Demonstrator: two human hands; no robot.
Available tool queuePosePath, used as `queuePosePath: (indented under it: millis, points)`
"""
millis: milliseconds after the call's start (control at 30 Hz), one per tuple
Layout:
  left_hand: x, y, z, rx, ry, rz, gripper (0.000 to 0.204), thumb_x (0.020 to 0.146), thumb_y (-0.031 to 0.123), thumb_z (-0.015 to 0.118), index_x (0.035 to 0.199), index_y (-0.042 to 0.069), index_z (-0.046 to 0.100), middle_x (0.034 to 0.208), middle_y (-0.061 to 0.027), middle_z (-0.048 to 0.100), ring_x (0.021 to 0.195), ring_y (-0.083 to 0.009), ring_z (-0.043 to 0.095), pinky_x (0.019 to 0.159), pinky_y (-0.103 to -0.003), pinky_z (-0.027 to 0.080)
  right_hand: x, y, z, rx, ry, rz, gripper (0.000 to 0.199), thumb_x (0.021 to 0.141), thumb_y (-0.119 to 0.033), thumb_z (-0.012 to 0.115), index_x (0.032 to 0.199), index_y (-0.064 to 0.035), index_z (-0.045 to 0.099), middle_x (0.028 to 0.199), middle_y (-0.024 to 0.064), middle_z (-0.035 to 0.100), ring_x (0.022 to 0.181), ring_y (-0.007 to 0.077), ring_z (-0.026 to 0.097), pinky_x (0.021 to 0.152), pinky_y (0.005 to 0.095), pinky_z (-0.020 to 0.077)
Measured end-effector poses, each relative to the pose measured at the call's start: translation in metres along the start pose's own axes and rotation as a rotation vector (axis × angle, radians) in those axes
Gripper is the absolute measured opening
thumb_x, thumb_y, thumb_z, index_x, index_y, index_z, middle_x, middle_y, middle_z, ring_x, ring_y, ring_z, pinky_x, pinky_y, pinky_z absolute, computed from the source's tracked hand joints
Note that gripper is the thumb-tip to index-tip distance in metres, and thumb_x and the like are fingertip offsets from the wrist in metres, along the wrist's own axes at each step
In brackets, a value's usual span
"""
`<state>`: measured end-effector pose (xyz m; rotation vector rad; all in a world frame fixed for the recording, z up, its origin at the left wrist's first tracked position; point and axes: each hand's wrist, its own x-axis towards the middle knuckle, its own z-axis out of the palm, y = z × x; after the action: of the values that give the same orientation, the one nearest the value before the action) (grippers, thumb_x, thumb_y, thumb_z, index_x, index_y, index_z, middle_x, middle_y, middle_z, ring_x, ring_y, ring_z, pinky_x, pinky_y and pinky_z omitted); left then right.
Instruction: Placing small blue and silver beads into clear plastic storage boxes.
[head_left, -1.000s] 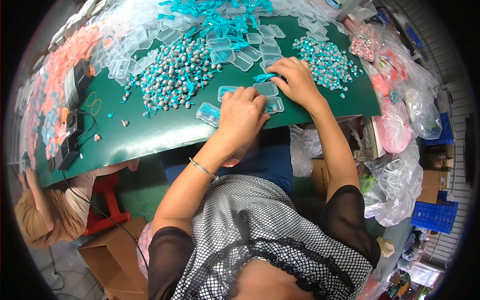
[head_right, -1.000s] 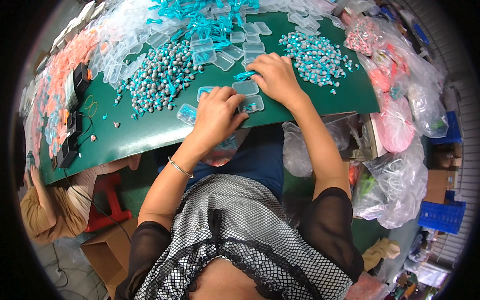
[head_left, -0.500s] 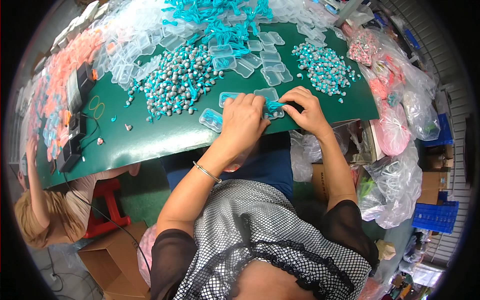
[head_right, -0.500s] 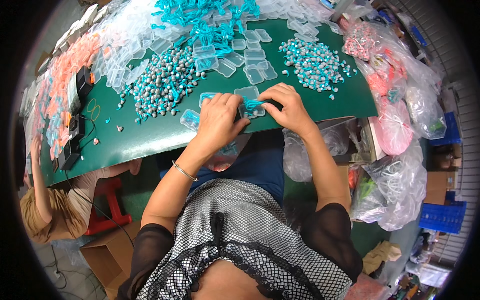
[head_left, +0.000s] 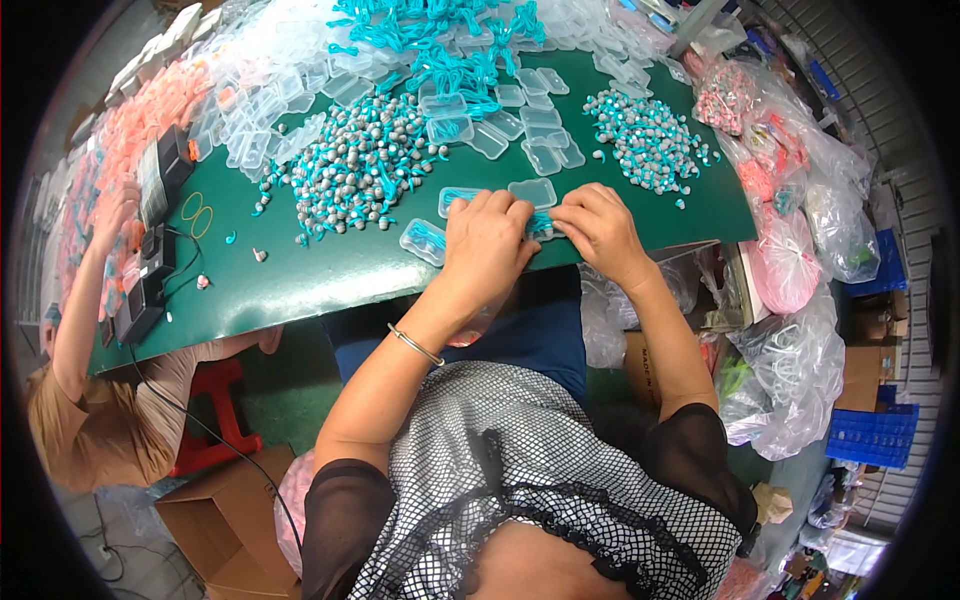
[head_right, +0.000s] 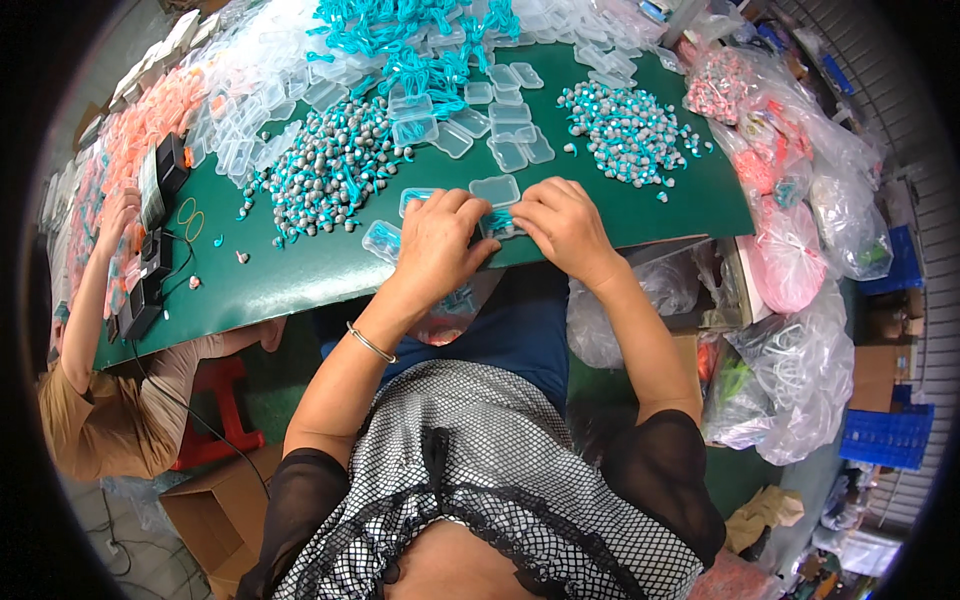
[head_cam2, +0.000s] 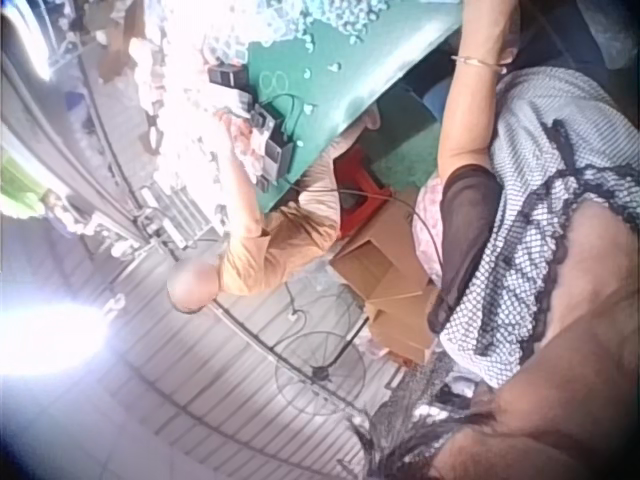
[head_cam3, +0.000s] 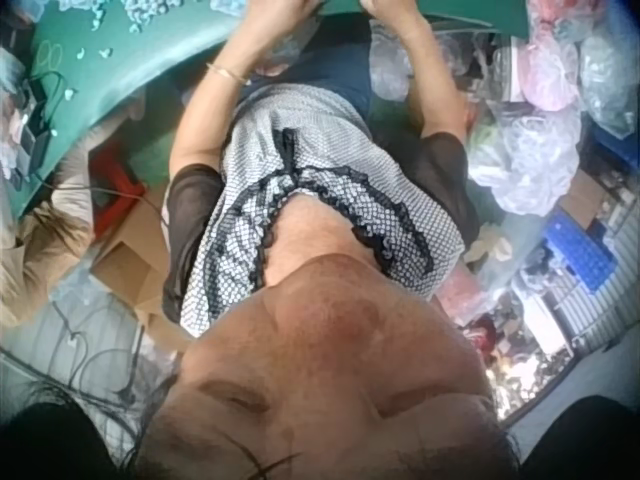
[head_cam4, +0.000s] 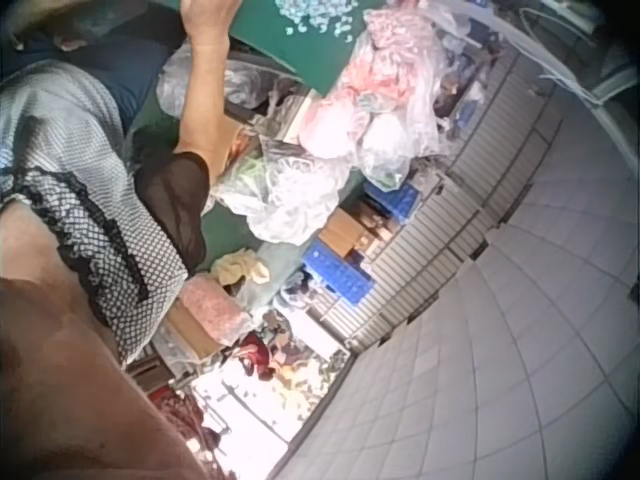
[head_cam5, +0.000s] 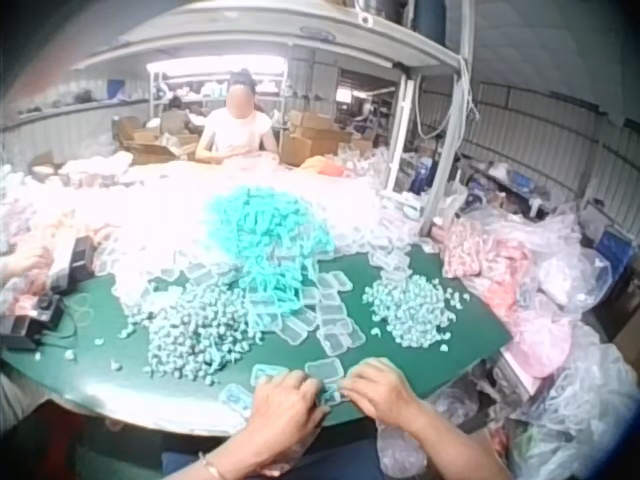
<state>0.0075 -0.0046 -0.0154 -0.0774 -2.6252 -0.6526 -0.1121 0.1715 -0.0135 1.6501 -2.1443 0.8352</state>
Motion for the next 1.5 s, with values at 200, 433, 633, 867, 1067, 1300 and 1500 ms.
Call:
queuePosePath:
  millis: [200,433,633,867,1067,1300,1500]
  points:
    - [-0.011,0.002,0.008,0.034,0.053,0.055,0.035,0.067,0.024,0.081,0.098,0.011,0.068,0.095,-0.0039,0.062,0.09,-0.0242,0.06,0.073,-0.04,0.04,-0.01,-0.019,-0.007,-0.147,-0.055,-0.032,0.026,0.076,-0.007,0.072,0.101,-0.0077,0.068,0.097,0.0066,0.061,0.095,0.0278,0.057,0.085,0.0432,0.0424]
    - [-0.014,0.006,0.007,0.037,0.059,0.048,0.032,0.068,0.022,0.08,0.096,0.011,0.069,0.094,-0.0034,0.062,0.088,-0.0231,0.06,0.073,-0.04,0.039,-0.022,-0.029,-0.01,-0.2,-0.061,0.054,0.035,0.078,-0.007,0.069,0.113,-0.0077,0.067,0.104,0.0053,0.062,0.099,0.0273,0.056,0.09,0.0424,0.0386]
    - [-0.011,0.003,0.004,0.05,0.058,0.037,0.031,0.069,0.021,0.08,0.096,0.01,0.069,0.097,-0.0039,0.064,0.089,-0.0233,0.061,0.074,-0.04,0.039,-0.015,-0.019,-0.011,-0.028,-0.075,0.168,0.033,0.083,-0.008,0.063,0.116,-0.0097,0.067,0.1,0.006,0.062,0.098,0.0274,0.056,0.088,0.0412,0.0386]
    - [-0.011,0.003,0.008,0.042,0.085,0.058,0.028,0.069,0.02,0.079,0.092,0.009,0.068,0.096,-0.0039,0.063,0.087,-0.0229,0.061,0.074,-0.04,0.039,0.012,0.01,0.011,-0.02,-0.111,0.267,0.022,0.088,-0.015,0.062,0.109,-0.011,0.067,0.105,0.0058,0.063,0.101,0.0279,0.058,0.083,0.0411,0.0438]
    - [-0.011,0.005,0.004,0.043,0.041,0.034,0.036,0.071,0.019,0.079,0.103,0.01,0.067,0.096,-0.003,0.064,0.089,-0.0231,0.062,0.075,-0.039,0.038,0.023,0.022,0.02,0.23,-0.196,0.305,0.03,0.082,-0.008,0.069,0.112,-0.0077,0.064,0.106,0.0114,0.061,0.095,0.0282,0.061,0.078,0.0388,0.049]
    - [-0.007,0.011,-0.001,-0.035,0.134,-0.046,0.063,0.069,0.015,0.08,0.126,0.007,0.053,0.104,-0.0057,0.061,0.099,-0.0254,0.058,0.078,-0.04,0.038,0.009,0.011,0.005,0.227,-0.086,0.179,0.029,0.078,0.001,0.068,0.106,-0.0028,0.067,0.097,0.0119,0.059,0.086,0.0276,0.06,0.073,0.0355,0.0497]
    - [-0.006,0.0,0.011,0.179,0.041,0.133,0.046,0.075,0.02,0.075,0.116,0.008,0.059,0.108,-0.0063,0.059,0.1,-0.0242,0.057,0.079,-0.04,0.039,-0.01,-0.015,-0.007,0.181,-0.128,0.075,0.04,0.078,-0.002,0.069,0.118,-0.0027,0.062,0.108,0.0146,0.058,0.097,0.0319,0.059,0.081,0.039,0.0501]
